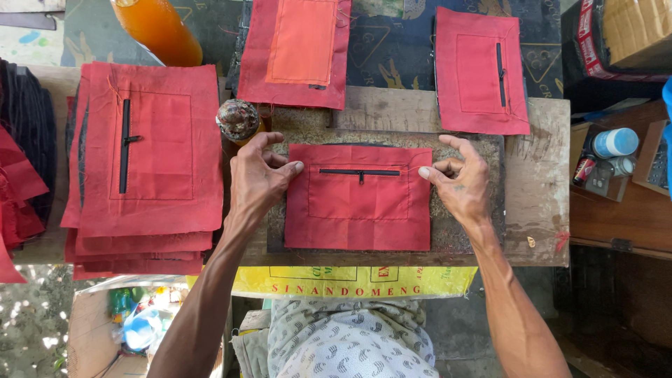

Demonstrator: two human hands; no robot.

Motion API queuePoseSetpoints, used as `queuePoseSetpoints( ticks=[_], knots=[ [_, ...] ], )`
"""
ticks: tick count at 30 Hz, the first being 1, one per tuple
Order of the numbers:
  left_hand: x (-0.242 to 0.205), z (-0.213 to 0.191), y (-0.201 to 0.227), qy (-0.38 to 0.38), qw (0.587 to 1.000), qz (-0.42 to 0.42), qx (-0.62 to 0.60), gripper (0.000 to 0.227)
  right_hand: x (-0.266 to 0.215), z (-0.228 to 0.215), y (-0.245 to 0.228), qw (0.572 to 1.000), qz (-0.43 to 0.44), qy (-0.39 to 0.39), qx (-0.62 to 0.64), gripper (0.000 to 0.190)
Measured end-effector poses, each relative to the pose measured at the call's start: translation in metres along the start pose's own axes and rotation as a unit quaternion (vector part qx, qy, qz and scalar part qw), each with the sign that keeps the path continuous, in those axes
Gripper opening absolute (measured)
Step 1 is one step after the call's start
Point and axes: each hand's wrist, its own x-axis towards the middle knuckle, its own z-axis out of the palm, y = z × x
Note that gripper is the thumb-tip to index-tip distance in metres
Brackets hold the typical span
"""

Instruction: The person aligns red fabric pocket pieces with zippers on a wooden board, smooths them by hand, and rubs the seams with a small bottle to set the edges. The person repeats this process for multiple pocket pieces, stacking finished items on the table.

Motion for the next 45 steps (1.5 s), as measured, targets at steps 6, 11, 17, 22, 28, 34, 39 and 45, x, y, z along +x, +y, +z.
queuePoseSetpoints(
  ticks=[6,11,17,22,28,34,39,45],
  knots=[
    [0.0,0.0,0.0,0.001,1.0,0.008,0.004,0.056,0.002,-0.003,-0.004,0.998,0.002,-0.007,-0.06,0.064],
    [0.0,-0.001,-0.001,0.006,1.0,0.012,0.013,0.053,0.003,-0.004,-0.005,0.998,0.011,-0.013,-0.057,0.065],
    [0.002,-0.002,0.001,0.004,1.0,0.016,0.025,0.05,0.003,-0.004,-0.002,0.997,-0.002,-0.002,-0.074,0.064],
    [0.001,-0.003,0.003,0.002,0.999,0.019,0.026,0.05,0.002,-0.004,-0.008,0.997,0.006,-0.007,-0.08,0.064],
    [-0.002,-0.008,0.011,-0.012,1.0,0.013,0.022,0.053,-0.001,-0.008,-0.02,0.995,0.004,-0.023,-0.093,0.067],
    [-0.002,-0.003,0.018,-0.004,0.999,-0.01,0.042,0.066,-0.002,-0.003,-0.024,0.994,0.017,-0.007,-0.105,0.072],
    [0.003,0.0,0.012,0.008,0.999,0.004,0.05,0.061,0.0,0.0,-0.021,0.994,0.016,0.006,-0.108,0.071],
    [0.003,0.001,0.005,-0.001,0.999,0.024,0.031,0.048,0.0,0.003,-0.016,0.998,0.011,0.002,-0.054,0.065]
  ],
)
